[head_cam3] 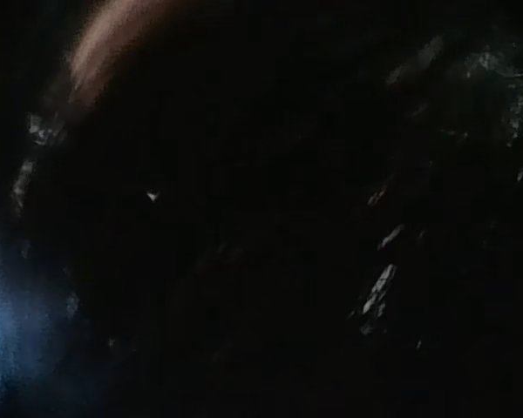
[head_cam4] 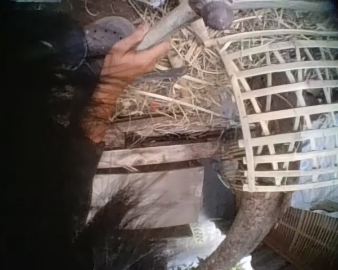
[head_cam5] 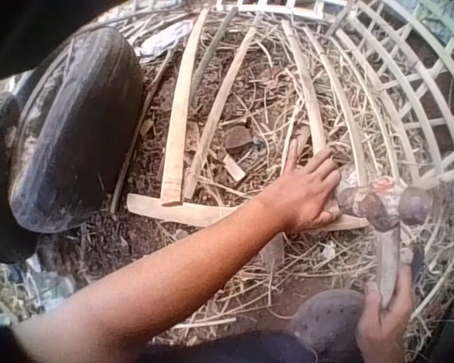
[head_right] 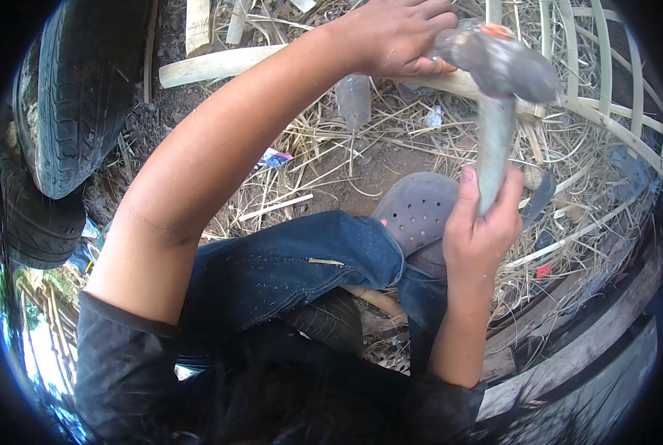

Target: The person secures bamboo strips together using a thin material and a hammer while sitting on the ground.

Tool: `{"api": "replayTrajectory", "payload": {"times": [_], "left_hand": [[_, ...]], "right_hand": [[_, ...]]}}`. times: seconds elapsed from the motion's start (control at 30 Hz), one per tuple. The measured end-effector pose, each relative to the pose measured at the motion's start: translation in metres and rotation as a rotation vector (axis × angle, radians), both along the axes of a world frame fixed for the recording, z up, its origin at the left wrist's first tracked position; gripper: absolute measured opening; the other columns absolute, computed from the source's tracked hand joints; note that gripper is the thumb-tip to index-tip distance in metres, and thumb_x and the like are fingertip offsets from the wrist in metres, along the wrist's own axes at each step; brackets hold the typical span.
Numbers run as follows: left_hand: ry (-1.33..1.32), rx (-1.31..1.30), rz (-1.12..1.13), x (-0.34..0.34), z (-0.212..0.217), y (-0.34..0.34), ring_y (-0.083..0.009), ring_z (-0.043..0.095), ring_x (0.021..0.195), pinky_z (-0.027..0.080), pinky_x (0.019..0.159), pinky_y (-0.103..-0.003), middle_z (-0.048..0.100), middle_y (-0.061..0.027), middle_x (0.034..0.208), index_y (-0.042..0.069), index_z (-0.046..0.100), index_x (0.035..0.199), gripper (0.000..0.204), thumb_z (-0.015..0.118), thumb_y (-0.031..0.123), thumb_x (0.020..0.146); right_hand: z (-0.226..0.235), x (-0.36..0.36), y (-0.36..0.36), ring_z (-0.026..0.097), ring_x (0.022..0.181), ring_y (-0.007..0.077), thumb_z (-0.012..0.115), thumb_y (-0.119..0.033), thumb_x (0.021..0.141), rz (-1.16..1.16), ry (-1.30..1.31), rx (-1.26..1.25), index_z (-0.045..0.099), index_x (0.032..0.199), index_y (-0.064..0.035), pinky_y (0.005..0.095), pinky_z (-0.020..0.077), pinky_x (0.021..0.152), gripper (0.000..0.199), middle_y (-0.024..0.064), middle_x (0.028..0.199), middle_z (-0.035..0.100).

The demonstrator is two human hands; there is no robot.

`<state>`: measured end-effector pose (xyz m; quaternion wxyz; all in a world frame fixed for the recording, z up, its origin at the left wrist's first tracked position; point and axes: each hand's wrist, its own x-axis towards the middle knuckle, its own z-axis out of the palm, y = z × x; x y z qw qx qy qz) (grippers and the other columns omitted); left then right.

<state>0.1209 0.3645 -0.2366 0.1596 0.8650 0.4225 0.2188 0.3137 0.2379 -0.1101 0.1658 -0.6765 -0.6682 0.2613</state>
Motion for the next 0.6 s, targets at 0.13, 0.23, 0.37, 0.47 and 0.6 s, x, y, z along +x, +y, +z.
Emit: {"api": "replayTrajectory", "payload": {"times": [0.13,0.23,0.37,0.47,0.6], "left_hand": [[-0.032,0.041,0.013,0.000,-0.002,0.000,-0.0351,0.030,0.142,0.012,0.112,-0.072,0.047,-0.0182,0.131,-0.001,0.047,0.128,0.064,0.063,0.044,0.084],[-0.034,0.011,0.003,0.001,-0.003,0.000,-0.0354,0.031,0.141,0.012,0.112,-0.072,0.048,-0.0180,0.130,-0.001,0.047,0.128,0.065,0.062,0.044,0.085],[-0.078,0.102,0.031,0.006,-0.018,0.007,-0.0359,0.031,0.141,0.010,0.113,-0.071,0.049,-0.0189,0.129,-0.002,0.050,0.126,0.062,0.056,0.047,0.088],[-0.055,0.176,0.020,0.003,-0.017,0.004,-0.0368,0.031,0.141,0.010,0.113,-0.070,0.048,-0.0207,0.131,-0.002,0.050,0.126,0.061,0.049,0.049,0.093],[-0.038,0.042,0.030,0.008,-0.011,0.002,-0.0359,0.029,0.143,0.009,0.114,-0.070,0.048,-0.0195,0.133,-0.003,0.048,0.129,0.064,0.057,0.045,0.087]], "right_hand": [[0.000,-0.001,-0.002,0.064,0.066,0.0191,0.061,-0.015,0.096,-0.032,-0.012,-0.008,0.056,0.103,-0.0008,0.0349,0.0487,0.061,0.017,0.0125,0.074,0.064],[-0.001,0.002,-0.006,0.060,0.064,0.0159,0.061,-0.014,0.096,-0.057,0.012,0.035,0.056,0.103,-0.0004,0.0338,0.0479,0.060,0.016,0.0103,0.071,0.061],[0.002,-0.002,0.002,0.062,0.065,0.0189,0.061,-0.015,0.096,-0.015,-0.071,-0.037,0.056,0.104,-0.0003,0.0340,0.0482,0.061,0.017,0.0133,0.073,0.063],[-0.003,-0.003,0.009,0.065,0.066,0.0213,0.060,-0.015,0.096,0.016,-0.061,-0.023,0.056,0.104,-0.0004,0.0342,0.0486,0.061,0.017,0.0151,0.075,0.065],[0.003,0.004,0.000,0.066,0.067,0.0238,0.061,-0.016,0.096,-0.038,-0.036,0.077,0.057,0.106,-0.0007,0.0359,0.0491,0.062,0.019,0.0163,0.076,0.065]]}}
